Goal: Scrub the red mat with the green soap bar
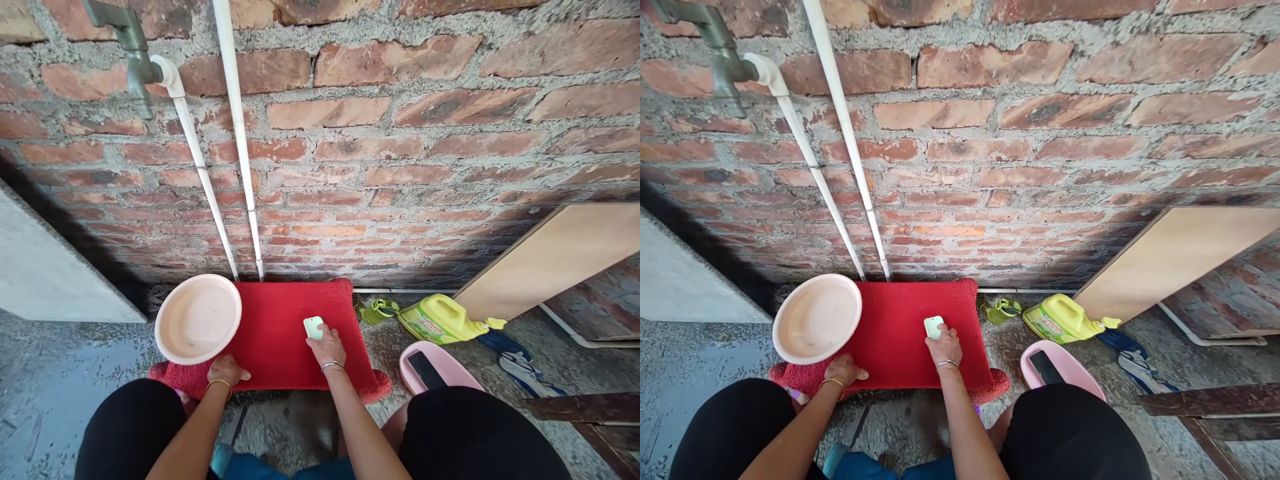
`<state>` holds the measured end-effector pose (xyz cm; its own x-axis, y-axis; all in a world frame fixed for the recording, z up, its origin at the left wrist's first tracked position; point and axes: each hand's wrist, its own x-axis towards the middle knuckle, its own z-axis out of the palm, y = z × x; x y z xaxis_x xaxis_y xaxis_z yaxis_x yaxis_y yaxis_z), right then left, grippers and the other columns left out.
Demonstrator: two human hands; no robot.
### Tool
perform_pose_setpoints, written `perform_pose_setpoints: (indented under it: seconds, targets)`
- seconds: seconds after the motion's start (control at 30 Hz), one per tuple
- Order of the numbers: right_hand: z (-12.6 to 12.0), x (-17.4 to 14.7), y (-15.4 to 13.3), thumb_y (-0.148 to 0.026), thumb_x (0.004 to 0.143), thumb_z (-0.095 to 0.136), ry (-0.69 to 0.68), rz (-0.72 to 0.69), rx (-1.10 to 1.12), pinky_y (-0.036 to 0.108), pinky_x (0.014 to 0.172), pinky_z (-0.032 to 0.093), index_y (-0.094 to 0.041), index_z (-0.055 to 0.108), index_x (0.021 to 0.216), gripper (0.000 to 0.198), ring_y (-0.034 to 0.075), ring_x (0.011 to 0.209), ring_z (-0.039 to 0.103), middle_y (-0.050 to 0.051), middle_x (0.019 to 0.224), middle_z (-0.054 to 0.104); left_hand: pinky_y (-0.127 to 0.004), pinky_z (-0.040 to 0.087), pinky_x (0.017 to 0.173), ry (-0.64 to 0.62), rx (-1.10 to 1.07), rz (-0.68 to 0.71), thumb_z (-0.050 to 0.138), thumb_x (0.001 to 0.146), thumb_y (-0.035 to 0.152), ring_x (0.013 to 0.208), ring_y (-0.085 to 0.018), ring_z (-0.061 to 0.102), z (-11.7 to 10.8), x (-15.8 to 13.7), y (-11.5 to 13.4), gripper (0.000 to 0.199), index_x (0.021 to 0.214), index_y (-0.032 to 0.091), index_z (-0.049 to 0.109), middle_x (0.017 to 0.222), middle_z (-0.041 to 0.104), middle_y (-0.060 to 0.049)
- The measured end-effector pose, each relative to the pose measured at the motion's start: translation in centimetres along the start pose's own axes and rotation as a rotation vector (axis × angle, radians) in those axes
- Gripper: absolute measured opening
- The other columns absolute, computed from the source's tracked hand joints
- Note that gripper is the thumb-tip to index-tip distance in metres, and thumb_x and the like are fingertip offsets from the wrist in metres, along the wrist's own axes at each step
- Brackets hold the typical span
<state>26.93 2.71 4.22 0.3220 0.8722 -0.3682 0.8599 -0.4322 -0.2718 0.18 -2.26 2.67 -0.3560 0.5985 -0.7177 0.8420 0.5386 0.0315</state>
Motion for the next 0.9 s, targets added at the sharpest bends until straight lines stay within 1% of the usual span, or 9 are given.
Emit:
perform_pose_setpoints:
  seconds: [0.1, 0.17, 0.27, 0.33, 0.43, 0.57, 0.67, 0.73, 0.9]
  targets:
    - [0.0, -0.1, 0.0, -0.043, 0.08, 0.058, 0.054, 0.042, 0.008, 0.031, 0.078, 0.045, -0.028, 0.056, 0.122, 0.045, 0.022, 0.098, 0.06, 0.006, 0.109, 0.056, -0.034, 0.051, 0.09, 0.003, -0.015, 0.006, 0.079, 0.057, 0.043, 0.121, -0.03, 0.056, 0.2, 0.3, -0.1, 0.059, 0.11, 0.019, 0.066, 0.128, 0.063, -0.014]
    - [1.0, -0.7, -1.4, -0.043, 0.079, 0.059, 0.053, -0.028, 0.025, 0.03, 0.08, 0.045, -0.029, 0.057, 0.122, 0.045, 0.021, 0.1, 0.059, 0.005, 0.11, 0.055, -0.035, 0.051, 0.091, 0.005, -0.023, 0.014, 0.079, 0.056, 0.043, 0.121, -0.031, 0.056, 0.5, 0.6, -0.3, 0.061, 0.11, 0.018, 0.066, 0.128, 0.062, -0.015]
    - [3.0, -1.7, -3.7, -0.041, 0.076, 0.064, -0.011, -0.175, 0.024, 0.028, 0.083, 0.044, -0.03, 0.058, 0.12, 0.046, 0.02, 0.102, 0.058, 0.004, 0.111, 0.054, -0.036, 0.051, 0.092, 0.035, -0.019, 0.016, 0.08, 0.054, 0.046, 0.12, -0.032, 0.057, 1.0, 1.2, -0.7, 0.06, 0.107, 0.019, 0.067, 0.126, 0.064, -0.015]
    - [3.7, -2.0, -4.3, -0.041, 0.076, 0.065, -0.046, -0.222, 0.013, 0.028, 0.084, 0.043, -0.03, 0.058, 0.119, 0.045, 0.02, 0.103, 0.057, 0.004, 0.111, 0.054, -0.037, 0.051, 0.092, 0.056, -0.01, 0.017, 0.08, 0.053, 0.047, 0.119, -0.032, 0.058, 1.3, 1.4, -0.8, 0.059, 0.105, 0.02, 0.068, 0.125, 0.065, -0.015]
    - [3.2, -1.6, -2.9, -0.042, 0.077, 0.063, -0.046, -0.182, 0.003, 0.029, 0.083, 0.044, -0.03, 0.058, 0.119, 0.044, 0.02, 0.1, 0.058, 0.003, 0.11, 0.055, -0.038, 0.051, 0.091, 0.059, -0.002, 0.024, 0.08, 0.052, 0.047, 0.117, -0.033, 0.059, 1.4, 1.6, -0.8, 0.059, 0.103, 0.02, 0.069, 0.123, 0.066, -0.015]
    - [1.1, -0.3, 0.6, -0.046, 0.08, 0.059, 0.009, -0.04, -0.004, 0.03, 0.076, 0.046, -0.029, 0.057, 0.119, 0.043, 0.02, 0.096, 0.061, 0.004, 0.107, 0.055, -0.037, 0.052, 0.09, 0.037, -0.008, 0.012, 0.08, 0.052, 0.045, 0.117, -0.033, 0.059, 1.1, 1.4, -0.5, 0.059, 0.104, 0.02, 0.069, 0.123, 0.065, -0.016]
    - [0.5, 0.1, 1.2, -0.046, 0.08, 0.059, 0.048, 0.035, 0.005, 0.03, 0.072, 0.046, -0.03, 0.058, 0.118, 0.042, 0.021, 0.093, 0.062, 0.004, 0.102, 0.056, -0.035, 0.052, 0.09, 0.019, -0.018, 0.012, 0.08, 0.053, 0.044, 0.118, -0.032, 0.059, 0.7, 1.0, -0.4, 0.058, 0.105, 0.019, 0.069, 0.125, 0.065, -0.016]
    - [1.1, -0.3, 0.2, -0.046, 0.079, 0.059, 0.049, 0.003, 0.013, 0.03, 0.073, 0.046, -0.03, 0.058, 0.118, 0.042, 0.02, 0.092, 0.062, 0.004, 0.103, 0.056, -0.035, 0.052, 0.09, 0.003, -0.024, 0.007, 0.079, 0.054, 0.043, 0.119, -0.031, 0.058, 0.4, 0.7, -0.4, 0.059, 0.106, 0.019, 0.069, 0.126, 0.064, -0.016]
    - [3.6, -2.2, -4.2, -0.043, 0.074, 0.065, -0.049, -0.229, -0.009, 0.027, 0.079, 0.044, -0.031, 0.059, 0.116, 0.044, 0.019, 0.099, 0.059, 0.003, 0.108, 0.056, -0.037, 0.052, 0.09, 0.004, -0.02, -0.009, 0.08, 0.053, 0.045, 0.118, -0.032, 0.058, 0.1, 0.3, -0.2, 0.059, 0.106, 0.02, 0.068, 0.126, 0.064, -0.015]
